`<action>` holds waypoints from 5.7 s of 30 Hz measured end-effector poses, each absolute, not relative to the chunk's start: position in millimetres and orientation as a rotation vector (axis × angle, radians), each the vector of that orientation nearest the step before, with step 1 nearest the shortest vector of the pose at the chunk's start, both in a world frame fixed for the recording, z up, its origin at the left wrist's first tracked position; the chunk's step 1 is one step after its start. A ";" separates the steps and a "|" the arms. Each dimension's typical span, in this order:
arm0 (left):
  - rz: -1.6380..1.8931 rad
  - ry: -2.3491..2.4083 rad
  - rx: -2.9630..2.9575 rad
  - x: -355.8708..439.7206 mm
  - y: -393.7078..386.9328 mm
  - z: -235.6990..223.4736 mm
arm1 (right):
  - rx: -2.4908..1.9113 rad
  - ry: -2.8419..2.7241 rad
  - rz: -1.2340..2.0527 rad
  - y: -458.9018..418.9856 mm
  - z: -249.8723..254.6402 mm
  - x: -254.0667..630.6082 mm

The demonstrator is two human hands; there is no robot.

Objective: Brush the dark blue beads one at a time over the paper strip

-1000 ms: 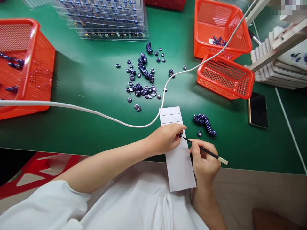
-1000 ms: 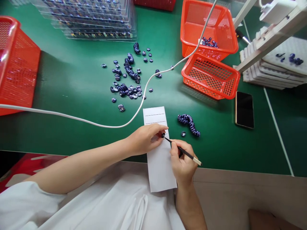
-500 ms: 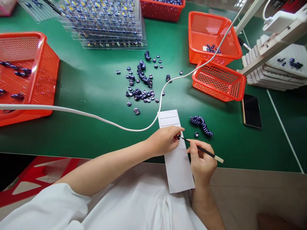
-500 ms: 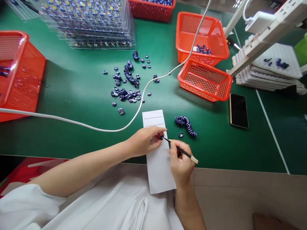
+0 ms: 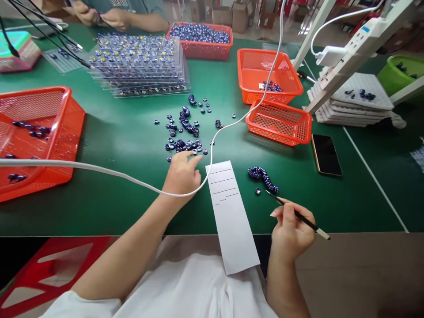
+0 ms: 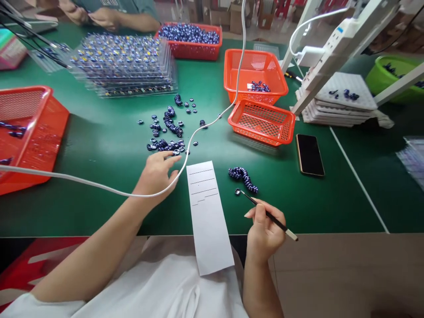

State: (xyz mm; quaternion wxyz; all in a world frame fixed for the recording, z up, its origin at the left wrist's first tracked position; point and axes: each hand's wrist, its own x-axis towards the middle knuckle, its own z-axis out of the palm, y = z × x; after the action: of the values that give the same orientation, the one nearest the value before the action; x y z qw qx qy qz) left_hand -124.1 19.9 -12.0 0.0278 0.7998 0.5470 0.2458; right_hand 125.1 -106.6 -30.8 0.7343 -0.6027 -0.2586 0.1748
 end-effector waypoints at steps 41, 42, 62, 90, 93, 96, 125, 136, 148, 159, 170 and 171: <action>0.599 0.733 2.532 -126.0 -14.8 -19.1 | -1.635 -1.133 0.891 -84.7 -15.8 100.7; 0.570 0.715 2.571 -125.5 -14.4 -19.7 | -1.648 -1.134 0.878 -83.2 -16.9 100.3; 0.452 0.726 2.705 -122.0 -16.1 -17.3 | -1.718 -1.178 0.854 -83.3 -16.9 101.9; 0.733 0.926 1.907 -99.6 -19.9 0.1 | -1.307 -0.758 0.726 -101.2 -21.3 108.7; 0.717 0.949 1.781 -82.6 -16.5 2.6 | -1.266 -0.698 0.655 -98.8 -24.2 110.1; 0.701 0.967 1.647 -70.1 -15.7 -6.5 | -1.256 -0.684 0.627 -97.3 -29.2 110.7; 0.669 0.684 1.053 -66.3 -20.8 -18.5 | -1.107 -0.732 0.861 -92.7 -30.3 96.0; 0.596 0.764 1.320 -70.5 -21.0 -17.4 | -1.123 -0.817 0.897 -97.7 -29.5 94.8; 0.503 0.747 1.447 -73.2 -15.8 -11.0 | -1.150 -0.813 0.908 -95.4 -27.0 98.9; 0.668 0.875 1.492 -70.8 -21.1 -22.4 | -1.355 -0.851 0.557 -109.2 -30.5 102.4; 0.647 0.878 1.479 -70.0 -20.2 -24.2 | -1.405 -0.967 0.565 -113.7 -35.8 103.0; 0.646 0.882 1.482 -70.0 -20.3 -24.1 | -1.410 -0.969 0.563 -113.8 -36.0 103.0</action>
State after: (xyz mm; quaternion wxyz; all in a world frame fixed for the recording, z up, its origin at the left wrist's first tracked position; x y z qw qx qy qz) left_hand -70.0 -20.3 -24.1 0.6053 0.6405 0.3811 0.2794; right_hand 103.0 -113.8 -36.0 0.6213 -0.6133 -0.4215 0.2451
